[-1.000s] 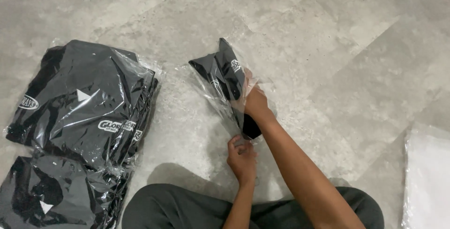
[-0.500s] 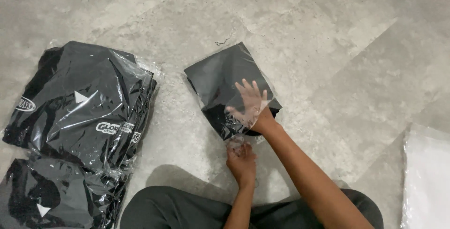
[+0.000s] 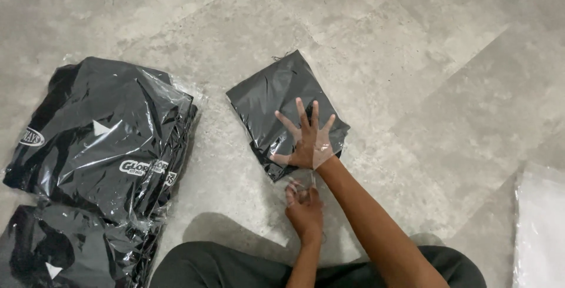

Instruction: The person sits on the floor and repeatedly folds black polo shirts, places them into clear plastic bags, and stacks the packaged items. The person handles the shirts and bags by hand, smoothing the plastic and arranging the stack.

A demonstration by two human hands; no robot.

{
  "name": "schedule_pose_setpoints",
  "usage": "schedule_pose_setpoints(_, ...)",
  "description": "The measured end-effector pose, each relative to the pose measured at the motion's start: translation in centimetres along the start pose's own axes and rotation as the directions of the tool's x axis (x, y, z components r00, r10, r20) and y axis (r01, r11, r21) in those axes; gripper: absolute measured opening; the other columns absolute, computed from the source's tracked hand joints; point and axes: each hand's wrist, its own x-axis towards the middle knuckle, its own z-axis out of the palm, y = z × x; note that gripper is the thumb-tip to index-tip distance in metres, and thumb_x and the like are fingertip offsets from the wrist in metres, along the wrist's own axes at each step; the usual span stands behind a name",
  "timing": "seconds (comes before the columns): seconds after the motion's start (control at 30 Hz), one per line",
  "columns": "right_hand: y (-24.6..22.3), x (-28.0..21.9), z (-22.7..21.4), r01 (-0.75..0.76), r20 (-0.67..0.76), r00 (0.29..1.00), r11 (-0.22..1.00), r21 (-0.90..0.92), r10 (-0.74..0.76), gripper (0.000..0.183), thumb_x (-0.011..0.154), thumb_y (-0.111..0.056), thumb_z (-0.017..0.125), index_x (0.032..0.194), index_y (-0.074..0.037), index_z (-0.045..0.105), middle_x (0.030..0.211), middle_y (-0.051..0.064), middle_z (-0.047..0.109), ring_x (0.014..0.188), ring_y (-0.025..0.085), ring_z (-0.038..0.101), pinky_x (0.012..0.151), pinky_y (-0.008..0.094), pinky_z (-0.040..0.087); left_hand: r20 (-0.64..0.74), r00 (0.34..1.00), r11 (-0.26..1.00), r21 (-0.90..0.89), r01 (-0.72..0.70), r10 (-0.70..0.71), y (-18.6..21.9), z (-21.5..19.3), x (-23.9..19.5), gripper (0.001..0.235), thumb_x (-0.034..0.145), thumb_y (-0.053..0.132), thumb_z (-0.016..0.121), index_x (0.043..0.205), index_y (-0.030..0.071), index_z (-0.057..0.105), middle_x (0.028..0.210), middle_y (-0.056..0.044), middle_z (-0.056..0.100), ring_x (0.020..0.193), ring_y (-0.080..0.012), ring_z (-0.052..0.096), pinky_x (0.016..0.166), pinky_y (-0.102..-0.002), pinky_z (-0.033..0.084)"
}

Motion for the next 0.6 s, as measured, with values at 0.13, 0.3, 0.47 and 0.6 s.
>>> schedule_pose_setpoints(0.13,-0.2,-0.6,-0.2,-0.030,0.002,1.000,1.000,-0.010,0.030,0.120,0.069,-0.112,0.020,0.170,-0.047,0.023,0.179,0.009,0.002,0.163,0.042,-0.005,0.104,0.089,0.020,0.017,0.999,0.998,0.054,-0.045,0.044,-0.8,-0.4,0.2,0.033,0.095,0.017,0.074,0.126,0.015,0.062,0.106,-0.011,0.081,0.085,-0.0236,0.080,0.063,-0.037,0.070)
schedule_pose_setpoints(0.3,0.5,-2.5,-2.0,-0.171,0.108,0.979,0.985,-0.025,0.173,0.123,0.065,-0.113,0.040,0.167,-0.045,0.029,0.178,0.008,-0.002,0.159,0.037,-0.022,0.095,0.092,0.027,0.116,0.991,0.989,0.124,-0.080,0.066,-1.8,-1.2,0.0,0.028,0.098,0.014,0.070,0.125,0.012,0.063,0.098,-0.012,0.080,0.086,-0.0232,0.079,0.075,-0.035,0.064)
schedule_pose_setpoints(0.47,2.9,-6.4,-1.6,-0.465,0.289,0.823,0.872,-0.155,0.490,0.126,0.059,-0.111,0.049,0.166,-0.054,0.015,0.176,0.001,-0.010,0.158,0.040,-0.017,0.100,0.092,0.021,0.235,0.969,0.948,0.286,-0.140,0.072,-2.7,-1.7,-1.1,0.044,0.097,0.018,0.071,0.139,0.013,0.060,0.096,-0.008,0.080,0.078,-0.0198,0.077,0.071,-0.033,0.066)
schedule_pose_setpoints(0.6,4.2,-6.4,-7.1,-0.611,0.645,0.522,0.772,-0.172,0.557,0.112,0.075,-0.101,0.036,0.165,-0.053,-0.008,0.176,0.002,-0.022,0.159,0.044,-0.019,0.111,0.087,0.011,0.299,0.954,0.950,0.293,-0.106,0.014,-3.7,-2.0,-1.3,0.035,0.097,0.015,0.066,0.132,0.018,0.063,0.081,-0.006,0.076,0.067,-0.0206,0.074,0.060,-0.036,0.059)
